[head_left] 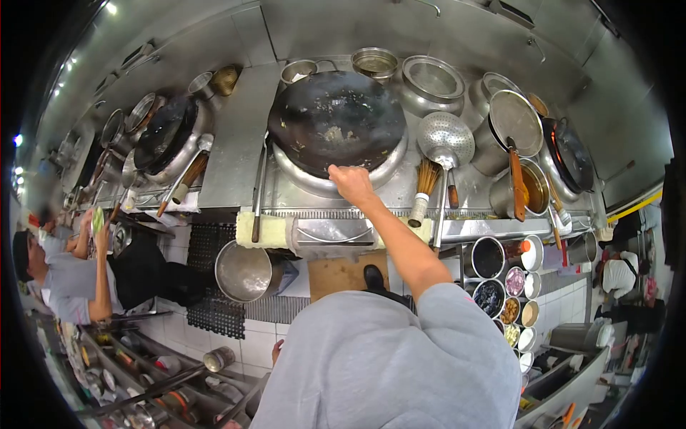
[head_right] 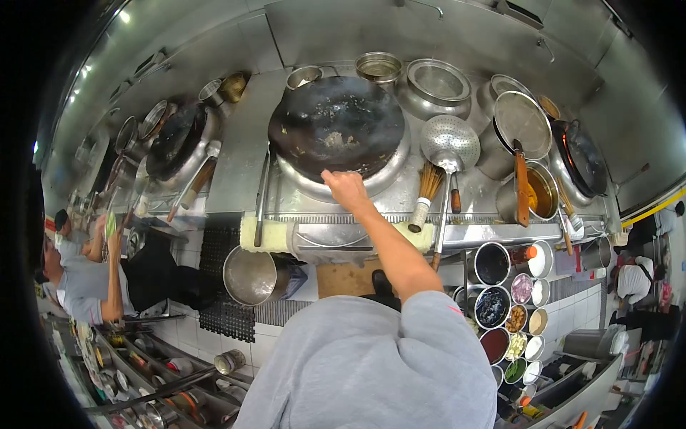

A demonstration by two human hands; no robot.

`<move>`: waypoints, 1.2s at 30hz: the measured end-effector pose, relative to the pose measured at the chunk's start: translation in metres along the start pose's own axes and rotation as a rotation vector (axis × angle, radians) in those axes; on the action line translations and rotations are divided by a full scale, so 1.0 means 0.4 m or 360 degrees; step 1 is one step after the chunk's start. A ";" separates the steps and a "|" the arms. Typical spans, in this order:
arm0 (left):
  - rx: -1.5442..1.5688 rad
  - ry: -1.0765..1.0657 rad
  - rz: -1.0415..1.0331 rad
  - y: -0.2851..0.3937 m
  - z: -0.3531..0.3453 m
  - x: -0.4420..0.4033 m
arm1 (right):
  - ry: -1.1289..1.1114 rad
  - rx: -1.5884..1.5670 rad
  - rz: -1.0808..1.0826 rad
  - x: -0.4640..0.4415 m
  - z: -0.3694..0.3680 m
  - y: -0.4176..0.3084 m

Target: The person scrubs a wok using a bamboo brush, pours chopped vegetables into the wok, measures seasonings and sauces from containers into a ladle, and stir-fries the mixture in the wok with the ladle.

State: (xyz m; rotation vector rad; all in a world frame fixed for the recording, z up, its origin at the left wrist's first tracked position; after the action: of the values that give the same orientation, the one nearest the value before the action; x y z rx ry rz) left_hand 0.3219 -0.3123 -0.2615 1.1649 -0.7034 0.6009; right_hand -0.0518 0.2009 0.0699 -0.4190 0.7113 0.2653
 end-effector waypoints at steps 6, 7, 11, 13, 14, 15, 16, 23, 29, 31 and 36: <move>0.0008 -0.0015 0.0001 -0.013 0.001 -0.003 | -0.0246 -0.0051 -0.0232 0.012 -0.042 0.080; 0.0013 -0.0016 0.0003 -0.014 0.006 -0.005 | -0.0041 -0.0036 -0.0311 0.031 0.017 0.076; 0.0031 -0.0007 0.0069 -0.038 0.009 0.000 | 0.0367 0.0188 -0.0850 0.323 0.218 0.190; 0.0029 -0.0001 0.0104 -0.047 0.012 -0.004 | 0.0463 0.0502 -0.1250 0.514 0.349 0.200; 0.0020 -0.0003 0.0116 -0.044 0.010 -0.011 | 0.0483 0.0549 -0.1592 0.654 0.363 0.242; 0.0010 -0.0005 0.0128 -0.037 0.008 -0.016 | 0.0342 0.0606 -0.1807 0.773 0.361 0.270; 0.0005 -0.0006 0.0136 -0.025 0.004 -0.023 | 0.0199 0.0661 -0.2020 0.872 0.358 0.294; 0.0190 0.0096 0.0014 0.161 0.020 -0.075 | 0.0314 -0.0793 -0.2334 0.795 0.316 0.334; 0.0304 0.0139 -0.0166 0.336 -0.041 -0.057 | 0.0404 -0.2072 -0.2141 0.299 0.359 0.447; 0.0143 0.0181 -0.0191 0.360 -0.083 -0.038 | 0.0333 -0.1918 -0.2060 0.173 0.324 0.541; 0.0022 0.0265 -0.0328 0.118 -0.126 0.008 | 0.0147 -0.2317 -0.2026 -0.157 0.216 0.720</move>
State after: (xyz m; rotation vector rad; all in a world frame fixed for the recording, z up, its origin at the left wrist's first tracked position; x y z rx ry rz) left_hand 0.2981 -0.2502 -0.2424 1.1682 -0.4319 0.5225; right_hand -0.1556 0.4893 0.0908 -2.1538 0.1029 -0.5284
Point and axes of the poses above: each hand's wrist, its own x-axis away from the middle knuckle, its own z-axis out of the back of the hand, y = z × x, the point moved 7 cm from there along -x, towards the middle knuckle, and after that the axes turned 1 degree about y, right-handed, at the moved point
